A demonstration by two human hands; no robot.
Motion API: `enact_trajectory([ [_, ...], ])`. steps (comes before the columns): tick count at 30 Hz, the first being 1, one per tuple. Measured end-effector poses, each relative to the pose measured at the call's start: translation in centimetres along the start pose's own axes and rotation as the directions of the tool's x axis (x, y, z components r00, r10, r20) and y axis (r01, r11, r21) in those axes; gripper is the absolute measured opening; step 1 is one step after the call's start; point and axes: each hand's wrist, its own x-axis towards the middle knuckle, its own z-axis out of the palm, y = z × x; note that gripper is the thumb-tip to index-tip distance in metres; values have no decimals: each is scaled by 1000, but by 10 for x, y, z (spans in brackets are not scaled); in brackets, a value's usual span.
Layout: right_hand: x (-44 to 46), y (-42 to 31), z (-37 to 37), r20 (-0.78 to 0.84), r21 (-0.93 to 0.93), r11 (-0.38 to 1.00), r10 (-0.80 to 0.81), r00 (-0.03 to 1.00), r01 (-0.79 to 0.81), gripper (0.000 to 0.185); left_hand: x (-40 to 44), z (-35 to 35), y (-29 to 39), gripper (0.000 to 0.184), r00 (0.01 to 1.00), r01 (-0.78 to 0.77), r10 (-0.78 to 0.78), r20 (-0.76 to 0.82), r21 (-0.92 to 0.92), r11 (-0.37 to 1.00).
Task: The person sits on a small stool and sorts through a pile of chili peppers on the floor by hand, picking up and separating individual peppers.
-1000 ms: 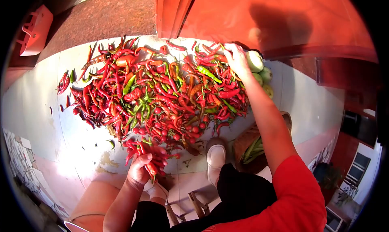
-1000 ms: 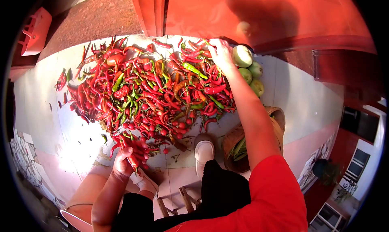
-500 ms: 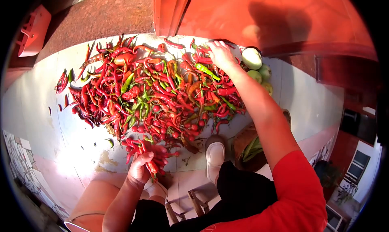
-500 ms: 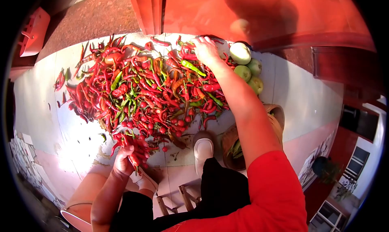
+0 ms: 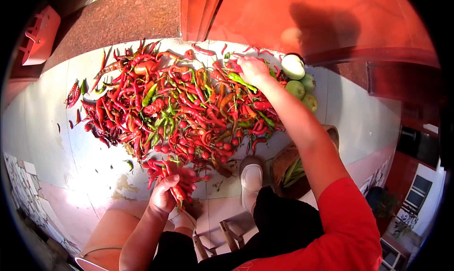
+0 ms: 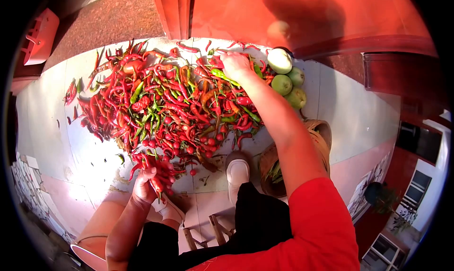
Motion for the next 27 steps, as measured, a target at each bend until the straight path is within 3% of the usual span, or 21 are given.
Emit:
enact_trajectory([
  [1, 2, 0, -3, 123, -58, 998, 4, 992, 3, 32, 0, 0, 0, 56, 1000, -7, 7, -5, -2, 1000],
  [8, 1, 10, 0, 92, -105, 989, -94, 991, 103, 33, 2, -2, 0, 50, 998, 45, -44, 52, -28, 999],
  [10, -7, 11, -19, -8, -6, 999, -36, 999, 36, 37, 1, 2, -1, 52, 999, 8, -7, 49, -34, 999],
  [11, -14, 15, -22, -162, 52, 997, -39, 986, 48, 38, 0, 3, 0, 52, 999, 7, -5, 51, -35, 999],
  [12, -22, 21, -29, -119, 358, 932, -20, 993, 61, 35, 0, 4, 2, 52, 995, 9, -6, 97, -36, 999],
  [14, -48, 14, -54, 19, 837, 547, -12, 1000, -9, 28, 2, 11, 7, 52, 986, 6, 3, 169, -52, 999],
  [15, -74, -5, -79, 110, 960, 264, -44, 993, -94, 25, 2, 19, 10, 50, 982, -2, 15, 188, -69, 998],
  [16, -96, -20, -94, 111, 983, 159, -102, 989, -94, 24, 6, 23, 10, 48, 979, -21, 38, 202, -85, 996],
  [17, -116, -39, -119, 214, 973, 121, -185, 959, -194, 25, 10, 29, 11, 46, 975, -44, 64, 212, -101, 994],
  [19, -143, -75, -139, 261, 965, 61, -325, 909, -255, 26, 9, 45, 22, 44, 963, -4, 37, 267, -122, 993],
  [21, -167, -112, -163, 269, 963, 131, -427, 863, -235, 24, 0, 61, 30, 44, 955, -158, 175, 241, -87, 984],
  [22, -181, -133, -181, 308, 951, 152, -466, 830, -267, 25, -16, 64, 39, 43, 937, -150, 171, 305, -91, 984],
  [23, -193, -159, -185, 195, 979, 39, -490, 849, -202, 27, -35, 67, 46, 42, 928, -218, 239, 287, -104, 970],
  [25, -211, -197, -203, 221, 971, 196, -540, 812, -134, 29, -94, 75, 62, 41, 889, -354, 373, 265, -118, 928],
  [26, -223, -223, -221, 286, 955, 232, -559, 778, -184, 29, -124, 72, 66, 42, 874, -422, 441, 202, -131, 897],
  [27, -245, -258, -247, 190, 981, 144, -596, 780, -128, 28, -159, 59, 66, 44, 874, -453, 461, 157, -85, 888],
])
